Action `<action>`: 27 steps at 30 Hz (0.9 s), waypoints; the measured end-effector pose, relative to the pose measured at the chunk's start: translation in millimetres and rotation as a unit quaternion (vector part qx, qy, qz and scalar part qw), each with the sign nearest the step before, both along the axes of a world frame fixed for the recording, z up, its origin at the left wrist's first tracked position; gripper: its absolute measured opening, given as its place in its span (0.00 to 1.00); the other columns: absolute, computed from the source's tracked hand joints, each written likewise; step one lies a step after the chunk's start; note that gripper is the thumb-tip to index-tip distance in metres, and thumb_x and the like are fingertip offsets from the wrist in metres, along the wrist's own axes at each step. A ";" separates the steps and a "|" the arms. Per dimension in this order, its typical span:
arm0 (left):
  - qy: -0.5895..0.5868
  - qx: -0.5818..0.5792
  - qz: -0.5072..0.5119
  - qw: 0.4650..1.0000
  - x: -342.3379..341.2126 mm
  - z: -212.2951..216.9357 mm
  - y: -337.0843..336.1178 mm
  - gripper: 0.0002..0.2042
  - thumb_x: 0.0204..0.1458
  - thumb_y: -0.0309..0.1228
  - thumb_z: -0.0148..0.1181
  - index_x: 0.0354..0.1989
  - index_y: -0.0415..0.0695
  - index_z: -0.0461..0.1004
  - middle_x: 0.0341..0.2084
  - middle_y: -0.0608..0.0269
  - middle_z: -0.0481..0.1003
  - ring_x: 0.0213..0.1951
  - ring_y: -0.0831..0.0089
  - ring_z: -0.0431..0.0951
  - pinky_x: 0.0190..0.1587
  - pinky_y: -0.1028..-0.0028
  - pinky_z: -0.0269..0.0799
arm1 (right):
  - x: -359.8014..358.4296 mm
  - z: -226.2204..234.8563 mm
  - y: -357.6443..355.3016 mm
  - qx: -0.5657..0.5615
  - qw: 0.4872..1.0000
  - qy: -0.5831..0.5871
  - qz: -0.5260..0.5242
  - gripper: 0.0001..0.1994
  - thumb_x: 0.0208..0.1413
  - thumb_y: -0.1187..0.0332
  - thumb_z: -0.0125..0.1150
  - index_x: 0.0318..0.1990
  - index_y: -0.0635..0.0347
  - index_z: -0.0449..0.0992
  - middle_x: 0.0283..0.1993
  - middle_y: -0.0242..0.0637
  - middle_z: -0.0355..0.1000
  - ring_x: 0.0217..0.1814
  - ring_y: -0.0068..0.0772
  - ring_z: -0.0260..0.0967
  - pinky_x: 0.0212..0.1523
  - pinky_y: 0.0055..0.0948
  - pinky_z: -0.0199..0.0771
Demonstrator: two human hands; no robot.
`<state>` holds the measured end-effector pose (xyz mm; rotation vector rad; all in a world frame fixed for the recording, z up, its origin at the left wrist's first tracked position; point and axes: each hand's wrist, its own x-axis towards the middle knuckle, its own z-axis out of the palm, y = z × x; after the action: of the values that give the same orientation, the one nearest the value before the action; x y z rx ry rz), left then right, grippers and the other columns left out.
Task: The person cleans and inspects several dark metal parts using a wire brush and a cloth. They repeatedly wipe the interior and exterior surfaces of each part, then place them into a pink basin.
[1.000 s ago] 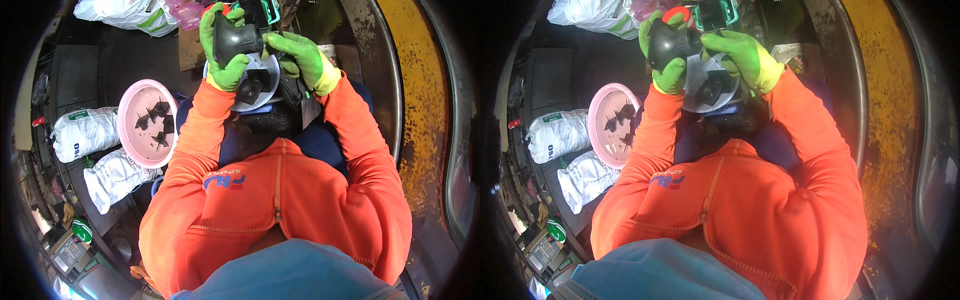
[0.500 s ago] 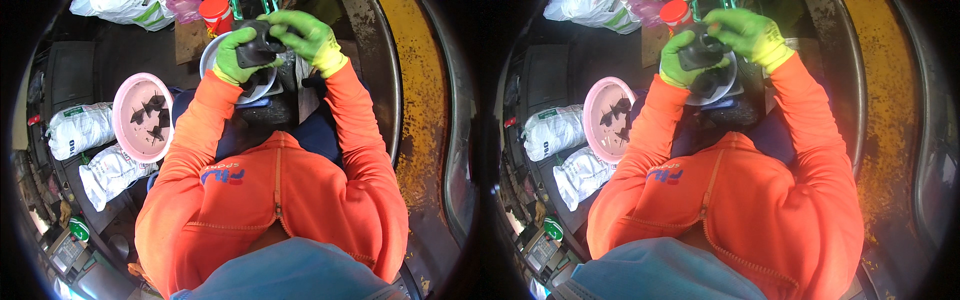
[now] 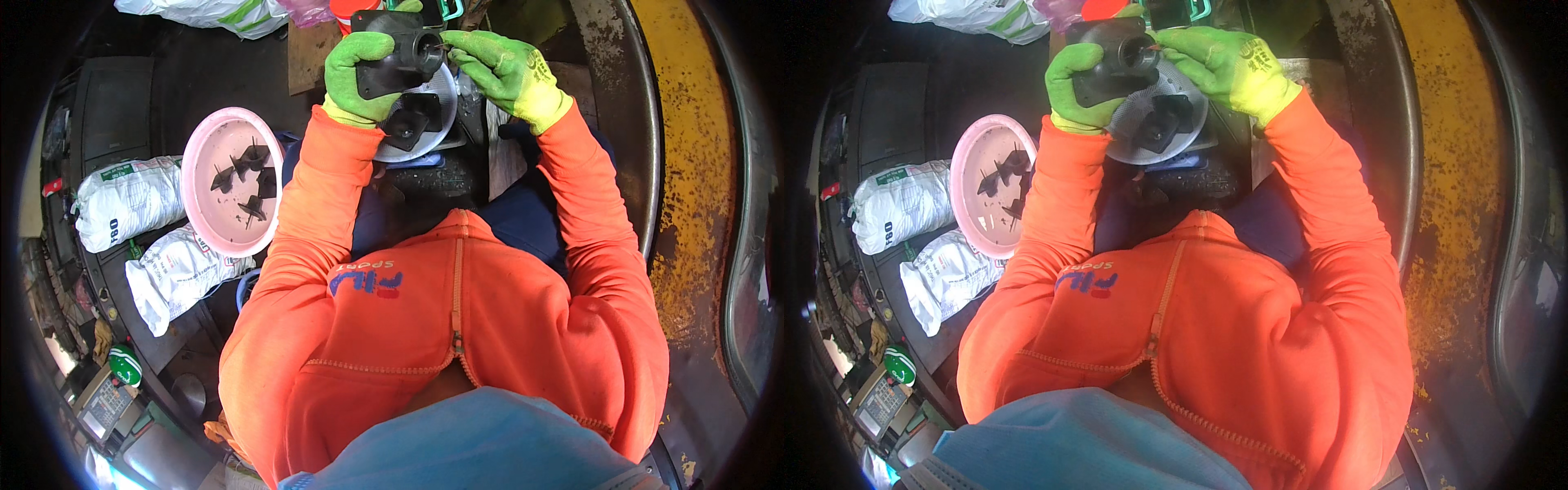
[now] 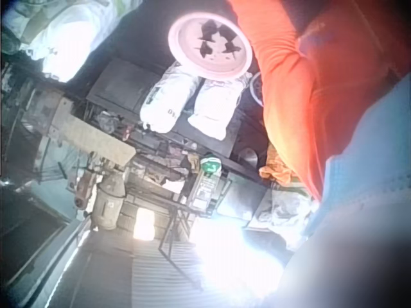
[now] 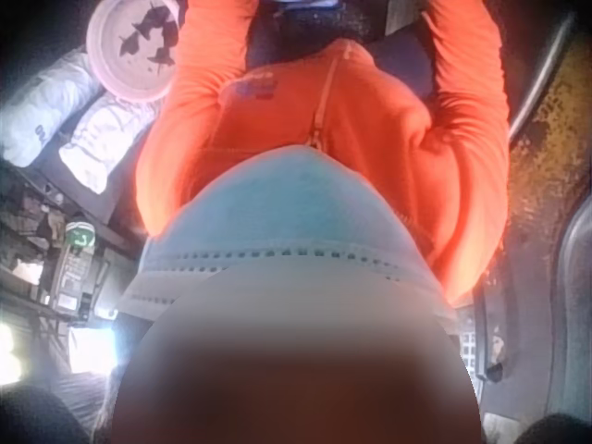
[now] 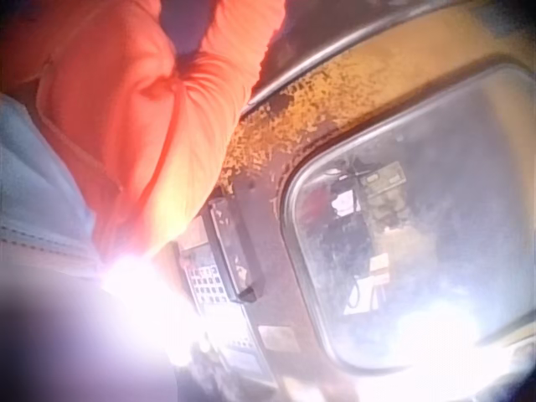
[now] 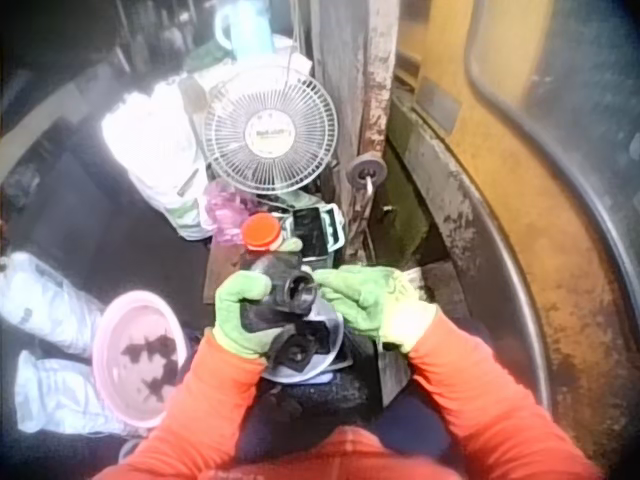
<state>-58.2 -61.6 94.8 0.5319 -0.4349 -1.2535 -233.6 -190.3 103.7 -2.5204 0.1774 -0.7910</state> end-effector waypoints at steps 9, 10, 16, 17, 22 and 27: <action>-0.013 -0.070 0.021 0.997 0.4 8.2 5.8 0.37 0.40 0.30 0.61 0.63 0.36 0.58 0.53 0.46 0.67 0.51 0.53 0.72 0.53 0.57 0.71 | 6.1 -11.0 19.8 0.109 0.994 -0.006 0.000 0.13 0.59 0.66 0.58 0.50 0.58 0.76 0.45 0.42 0.77 0.44 0.44 0.76 0.43 0.33 0.76; -0.018 -0.075 0.023 0.997 -0.1 8.8 6.5 0.37 0.40 0.31 0.61 0.63 0.36 0.57 0.53 0.47 0.67 0.51 0.54 0.71 0.53 0.57 0.71 | 6.7 -11.1 21.7 0.117 0.993 -0.007 -0.005 0.13 0.59 0.66 0.58 0.50 0.59 0.76 0.44 0.42 0.77 0.44 0.44 0.76 0.43 0.33 0.76; -0.053 -0.107 0.041 0.992 -4.3 14.9 5.8 0.39 0.40 0.32 0.65 0.64 0.37 0.56 0.54 0.49 0.66 0.51 0.56 0.71 0.54 0.60 0.70 | 5.9 -7.2 35.2 0.172 0.985 -0.015 -0.018 0.13 0.60 0.66 0.58 0.48 0.63 0.75 0.43 0.44 0.77 0.43 0.43 0.76 0.43 0.33 0.76; -0.060 -0.111 0.044 0.991 -5.2 15.8 5.4 0.40 0.40 0.32 0.65 0.64 0.37 0.56 0.54 0.49 0.66 0.52 0.56 0.71 0.54 0.60 0.70 | 5.4 -6.8 36.9 0.181 0.983 -0.009 -0.022 0.13 0.60 0.66 0.58 0.48 0.63 0.75 0.43 0.45 0.77 0.43 0.43 0.76 0.43 0.33 0.76; -0.102 -0.136 0.064 0.983 -8.7 18.3 4.0 0.42 0.39 0.33 0.68 0.65 0.38 0.55 0.54 0.51 0.65 0.52 0.58 0.70 0.54 0.62 0.69 | 6.8 -5.4 42.7 0.222 0.975 -0.025 -0.016 0.13 0.61 0.66 0.57 0.49 0.64 0.74 0.41 0.44 0.76 0.40 0.41 0.76 0.41 0.32 0.75; -0.145 -0.159 0.090 0.972 -10.7 18.6 1.1 0.44 0.39 0.35 0.70 0.66 0.38 0.54 0.55 0.52 0.65 0.52 0.60 0.70 0.55 0.64 0.68 | 5.7 3.0 49.6 0.316 0.948 0.022 -0.016 0.16 0.63 0.68 0.54 0.55 0.67 0.70 0.40 0.38 0.76 0.41 0.23 0.72 0.42 0.22 0.72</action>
<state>-68.9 -60.6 113.4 0.4687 -0.8006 -0.9111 -227.9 -140.7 106.7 -1.9276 0.4156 -0.5707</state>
